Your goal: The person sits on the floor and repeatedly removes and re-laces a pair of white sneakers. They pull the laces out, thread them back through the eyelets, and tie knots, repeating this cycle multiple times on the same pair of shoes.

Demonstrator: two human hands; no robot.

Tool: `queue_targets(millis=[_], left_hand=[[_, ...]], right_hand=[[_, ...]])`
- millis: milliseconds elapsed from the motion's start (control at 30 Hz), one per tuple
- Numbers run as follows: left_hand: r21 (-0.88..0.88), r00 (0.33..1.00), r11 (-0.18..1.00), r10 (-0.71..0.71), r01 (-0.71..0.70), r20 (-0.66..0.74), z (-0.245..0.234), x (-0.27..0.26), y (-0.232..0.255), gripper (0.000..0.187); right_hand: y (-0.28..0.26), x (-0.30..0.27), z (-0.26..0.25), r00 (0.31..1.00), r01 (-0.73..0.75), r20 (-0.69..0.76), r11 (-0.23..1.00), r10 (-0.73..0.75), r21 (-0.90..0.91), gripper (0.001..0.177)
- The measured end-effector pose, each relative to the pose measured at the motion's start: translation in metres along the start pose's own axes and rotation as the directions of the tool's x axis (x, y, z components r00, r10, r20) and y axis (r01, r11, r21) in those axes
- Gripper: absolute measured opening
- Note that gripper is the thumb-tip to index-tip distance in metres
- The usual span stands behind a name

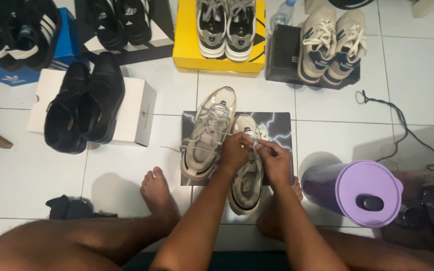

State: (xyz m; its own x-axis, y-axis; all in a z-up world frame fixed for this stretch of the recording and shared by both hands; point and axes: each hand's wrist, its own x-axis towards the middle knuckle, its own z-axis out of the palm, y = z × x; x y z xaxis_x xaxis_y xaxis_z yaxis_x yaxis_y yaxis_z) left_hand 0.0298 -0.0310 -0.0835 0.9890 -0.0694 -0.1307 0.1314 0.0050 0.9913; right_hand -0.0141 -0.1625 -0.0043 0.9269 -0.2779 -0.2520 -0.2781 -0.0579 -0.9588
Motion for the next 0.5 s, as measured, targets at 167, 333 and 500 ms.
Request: queue_targets(millis=[167, 333, 500], left_hand=[[0.065, 1.000, 0.998, 0.014, -0.013, -0.010, -0.004, -0.003, 0.024, 0.015], [0.229, 0.994, 0.969, 0.102, -0.092, -0.031, -0.005, -0.006, 0.047, 0.014], [0.238, 0.999, 0.971, 0.041, -0.037, -0.012, -0.007, -0.011, 0.054, 0.015]], right_hand=[[0.004, 0.003, -0.001, 0.990, -0.143, 0.032, 0.985, 0.140, 0.093, 0.025], [0.002, 0.006, -0.004, 0.989, -0.137, 0.065, 0.983, 0.129, 0.125, 0.026], [-0.009, 0.006, -0.004, 0.987, -0.145, 0.076, 0.987, 0.140, 0.071, 0.027]])
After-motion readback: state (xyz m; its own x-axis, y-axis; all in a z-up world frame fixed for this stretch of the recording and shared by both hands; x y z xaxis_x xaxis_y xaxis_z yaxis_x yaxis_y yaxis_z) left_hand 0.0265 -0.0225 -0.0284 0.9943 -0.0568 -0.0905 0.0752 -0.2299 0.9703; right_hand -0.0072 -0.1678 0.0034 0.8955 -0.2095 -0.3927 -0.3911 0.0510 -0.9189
